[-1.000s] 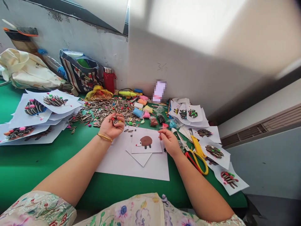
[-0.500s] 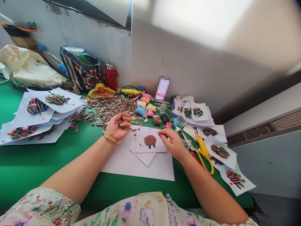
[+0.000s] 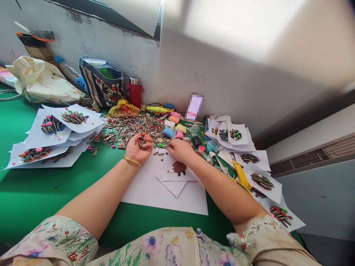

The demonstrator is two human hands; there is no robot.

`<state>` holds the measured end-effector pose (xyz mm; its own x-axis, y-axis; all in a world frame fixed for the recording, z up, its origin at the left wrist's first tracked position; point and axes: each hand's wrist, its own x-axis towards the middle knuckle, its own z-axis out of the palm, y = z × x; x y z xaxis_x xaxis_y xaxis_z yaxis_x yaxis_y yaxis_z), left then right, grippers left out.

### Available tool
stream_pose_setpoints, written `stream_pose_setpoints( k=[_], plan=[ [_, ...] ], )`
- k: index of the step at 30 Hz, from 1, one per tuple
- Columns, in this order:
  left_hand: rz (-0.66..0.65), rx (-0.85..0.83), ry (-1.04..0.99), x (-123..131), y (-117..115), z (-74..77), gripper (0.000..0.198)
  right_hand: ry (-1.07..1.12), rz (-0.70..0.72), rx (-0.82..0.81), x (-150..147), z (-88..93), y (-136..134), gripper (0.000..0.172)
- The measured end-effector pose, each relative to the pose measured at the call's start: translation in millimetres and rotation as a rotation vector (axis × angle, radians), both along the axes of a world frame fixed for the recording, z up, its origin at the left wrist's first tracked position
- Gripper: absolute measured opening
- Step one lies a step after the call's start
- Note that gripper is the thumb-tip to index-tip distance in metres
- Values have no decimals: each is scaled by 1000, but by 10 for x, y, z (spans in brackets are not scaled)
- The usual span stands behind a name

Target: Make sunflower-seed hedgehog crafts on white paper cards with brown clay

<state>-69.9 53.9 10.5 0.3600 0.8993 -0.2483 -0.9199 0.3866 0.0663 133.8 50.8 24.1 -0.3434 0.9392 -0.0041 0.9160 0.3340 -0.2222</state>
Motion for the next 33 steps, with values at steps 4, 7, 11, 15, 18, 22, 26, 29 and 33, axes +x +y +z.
stream_pose_setpoints(
  k=[4,7,11,15,18,22,26,29,33],
  plan=[
    [-1,1,-22,-7,10,-26,10,-127,-46,-27,-200,2,79,28],
    [3,-1,-20,0,6,-34,10,-159,-60,-39,-257,4,107,23],
    [25,-31,19,20,-6,-9,13,-185,-60,-61,-276,10,141,21],
    [78,-103,78,46,-1,19,15,-173,-63,-60,-266,50,179,20],
    [130,-124,155,82,5,5,17,-126,-63,-16,-257,149,201,21],
    [93,-77,226,163,-29,-20,21,182,22,19,-305,320,197,21],
    [54,-65,261,223,-83,0,25,400,102,-51,-343,413,185,18],
    [74,-93,233,212,-81,11,23,374,82,-58,-299,414,151,21],
    [113,-123,214,159,-37,-10,19,56,190,-114,-241,323,-13,15]
  ],
)
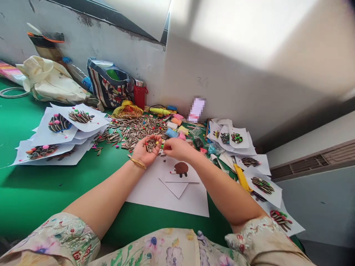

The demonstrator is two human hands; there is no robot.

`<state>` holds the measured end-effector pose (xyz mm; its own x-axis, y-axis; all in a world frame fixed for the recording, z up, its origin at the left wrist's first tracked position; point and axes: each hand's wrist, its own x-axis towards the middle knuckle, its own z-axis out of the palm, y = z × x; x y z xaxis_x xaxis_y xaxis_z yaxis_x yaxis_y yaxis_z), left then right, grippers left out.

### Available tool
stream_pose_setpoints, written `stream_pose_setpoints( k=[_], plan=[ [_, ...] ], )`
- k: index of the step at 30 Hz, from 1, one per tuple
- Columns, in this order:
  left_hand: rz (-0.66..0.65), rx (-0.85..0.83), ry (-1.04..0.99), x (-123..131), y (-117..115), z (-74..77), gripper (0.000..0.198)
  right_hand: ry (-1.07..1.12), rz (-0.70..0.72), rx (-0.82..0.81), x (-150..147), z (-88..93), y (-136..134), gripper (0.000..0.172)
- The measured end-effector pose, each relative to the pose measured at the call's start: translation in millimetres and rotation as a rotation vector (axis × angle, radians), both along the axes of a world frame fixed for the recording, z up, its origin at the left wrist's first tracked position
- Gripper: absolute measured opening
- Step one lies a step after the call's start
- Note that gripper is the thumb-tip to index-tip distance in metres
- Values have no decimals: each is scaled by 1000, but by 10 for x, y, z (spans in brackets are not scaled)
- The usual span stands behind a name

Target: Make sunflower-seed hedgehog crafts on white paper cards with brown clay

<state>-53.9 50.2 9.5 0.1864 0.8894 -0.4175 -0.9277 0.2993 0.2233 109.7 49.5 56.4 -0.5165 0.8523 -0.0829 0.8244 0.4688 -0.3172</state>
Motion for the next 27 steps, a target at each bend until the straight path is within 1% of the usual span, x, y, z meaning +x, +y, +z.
stream_pose_setpoints(
  k=[2,5,8,11,14,17,18,21,24,27],
  plan=[
    [19,5,-3,-20,14,-13,18,-139,120,49,-9,-80,-107,15],
    [36,18,-11,-38,20,-19,18,-263,171,146,-57,-202,-219,16],
    [60,23,-13,-53,31,-11,18,-262,183,184,-104,-280,-249,15],
    [88,26,-14,-76,51,2,20,-209,177,172,-135,-307,-226,15],
    [102,24,-8,-98,63,16,20,-95,93,148,-139,-301,-151,17],
    [96,15,-8,-106,60,25,19,24,-77,149,-96,-288,3,26],
    [93,11,-11,-106,57,27,19,31,-126,142,-72,-287,67,29],
    [88,-3,-18,-99,48,33,18,-10,-205,129,-3,-306,257,35],
    [74,-9,-23,-90,40,34,18,-60,-250,123,17,-348,395,34],
    [64,-2,-29,-87,37,22,17,-89,-265,130,-33,-390,479,33]
  ],
)
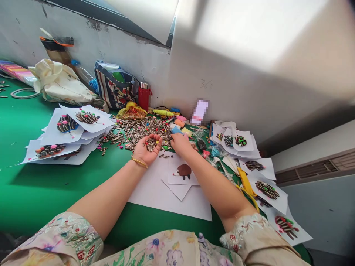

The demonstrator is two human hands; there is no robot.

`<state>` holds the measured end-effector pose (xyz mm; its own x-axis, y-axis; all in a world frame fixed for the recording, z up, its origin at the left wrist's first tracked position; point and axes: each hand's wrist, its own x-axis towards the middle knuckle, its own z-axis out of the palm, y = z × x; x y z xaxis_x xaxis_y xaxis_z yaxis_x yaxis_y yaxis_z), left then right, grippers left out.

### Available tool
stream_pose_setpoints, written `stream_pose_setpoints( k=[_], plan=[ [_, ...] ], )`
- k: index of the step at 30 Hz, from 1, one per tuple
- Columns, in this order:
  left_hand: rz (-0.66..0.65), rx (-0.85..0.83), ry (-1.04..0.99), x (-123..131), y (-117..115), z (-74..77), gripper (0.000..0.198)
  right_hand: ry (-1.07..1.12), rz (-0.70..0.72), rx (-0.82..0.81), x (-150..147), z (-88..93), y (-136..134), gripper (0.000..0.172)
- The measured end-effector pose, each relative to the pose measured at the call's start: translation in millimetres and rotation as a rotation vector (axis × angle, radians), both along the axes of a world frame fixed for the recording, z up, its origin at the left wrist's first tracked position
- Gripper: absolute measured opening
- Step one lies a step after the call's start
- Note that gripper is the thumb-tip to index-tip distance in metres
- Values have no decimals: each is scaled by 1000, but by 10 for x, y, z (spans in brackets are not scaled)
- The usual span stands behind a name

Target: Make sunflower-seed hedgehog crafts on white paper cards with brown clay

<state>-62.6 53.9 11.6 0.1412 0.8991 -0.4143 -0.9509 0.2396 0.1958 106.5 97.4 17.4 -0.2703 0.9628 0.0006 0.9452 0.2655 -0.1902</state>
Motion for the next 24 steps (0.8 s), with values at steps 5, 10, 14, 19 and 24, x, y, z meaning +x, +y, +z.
stream_pose_setpoints(
  k=[5,10,14,19,24],
  plan=[
    [-4,5,-6,-4,5,-40,14,-15,-11,13,-151,-59,101,37],
    [-4,-3,1,18,-11,-29,16,-10,15,16,-268,-74,195,29],
    [-19,-5,5,50,-37,-18,15,20,46,16,-284,-4,259,26],
    [-60,34,16,78,-43,-63,17,110,66,70,-276,247,211,30],
    [-94,47,22,106,-35,-81,21,311,301,-16,-340,506,-60,23]
  ],
)
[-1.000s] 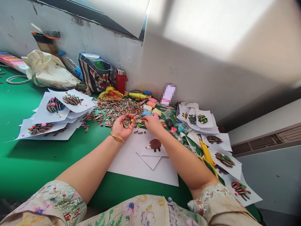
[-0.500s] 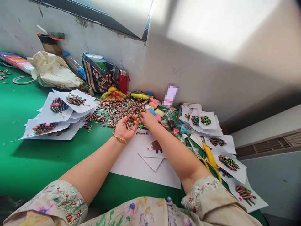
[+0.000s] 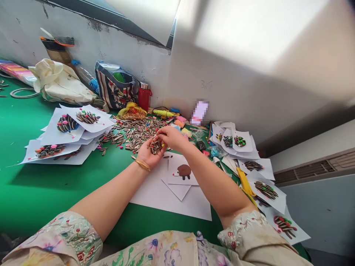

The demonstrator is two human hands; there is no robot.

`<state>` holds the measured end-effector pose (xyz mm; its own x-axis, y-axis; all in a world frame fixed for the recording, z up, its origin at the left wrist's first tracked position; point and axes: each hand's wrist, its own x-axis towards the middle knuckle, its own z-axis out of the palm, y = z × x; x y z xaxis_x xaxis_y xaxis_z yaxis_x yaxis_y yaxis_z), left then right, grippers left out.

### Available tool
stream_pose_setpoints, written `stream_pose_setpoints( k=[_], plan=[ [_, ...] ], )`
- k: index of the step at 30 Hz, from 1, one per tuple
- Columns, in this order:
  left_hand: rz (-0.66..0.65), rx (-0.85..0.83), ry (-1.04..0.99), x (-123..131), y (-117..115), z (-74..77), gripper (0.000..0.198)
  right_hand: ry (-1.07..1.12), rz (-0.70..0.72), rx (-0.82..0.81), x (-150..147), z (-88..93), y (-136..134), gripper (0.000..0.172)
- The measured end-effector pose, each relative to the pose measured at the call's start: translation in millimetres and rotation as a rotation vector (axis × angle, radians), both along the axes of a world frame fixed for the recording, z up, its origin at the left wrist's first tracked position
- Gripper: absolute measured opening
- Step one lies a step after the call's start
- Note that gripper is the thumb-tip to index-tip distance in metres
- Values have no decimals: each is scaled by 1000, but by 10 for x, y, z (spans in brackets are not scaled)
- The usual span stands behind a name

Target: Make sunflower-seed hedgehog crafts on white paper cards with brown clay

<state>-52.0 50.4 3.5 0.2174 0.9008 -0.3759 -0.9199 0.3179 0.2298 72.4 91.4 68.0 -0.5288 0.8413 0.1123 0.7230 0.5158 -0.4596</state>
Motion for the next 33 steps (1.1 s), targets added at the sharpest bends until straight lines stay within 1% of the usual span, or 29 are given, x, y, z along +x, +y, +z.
stream_pose_setpoints(
  k=[1,3,5,7,11,12,14,16,19,23,27,30,31,33],
  plan=[
    [-2,-9,17,8,-3,7,22,3,42,-20,-10,28,-57,22],
    [-12,-26,48,25,-17,28,23,1,72,-64,-11,60,-154,24],
    [-21,-34,59,41,-36,49,24,32,51,-102,22,71,-223,27],
    [-33,-37,55,56,-57,63,22,110,8,-126,88,75,-279,29],
    [-81,-15,0,103,-117,72,20,275,-54,-153,295,70,-416,33],
    [-96,-9,-14,122,-139,73,21,293,-45,-146,356,61,-461,34],
    [-124,6,-25,170,-192,76,22,287,-65,-76,475,30,-560,33],
    [-148,20,-11,224,-252,79,23,239,-112,-10,578,-14,-657,26],
    [-199,30,3,290,-332,86,26,148,-117,37,679,-86,-766,21],
    [-268,38,28,326,-391,107,31,62,-120,90,723,-179,-809,20],
    [-278,15,51,331,-407,136,33,36,-128,141,723,-252,-806,14],
    [-278,-11,43,335,-408,144,32,82,-161,148,724,-262,-831,16],
    [-278,-15,35,337,-408,142,32,133,-173,135,729,-256,-844,18],
    [-281,-3,8,341,-408,132,31,303,-197,68,750,-241,-870,22]
  ],
)
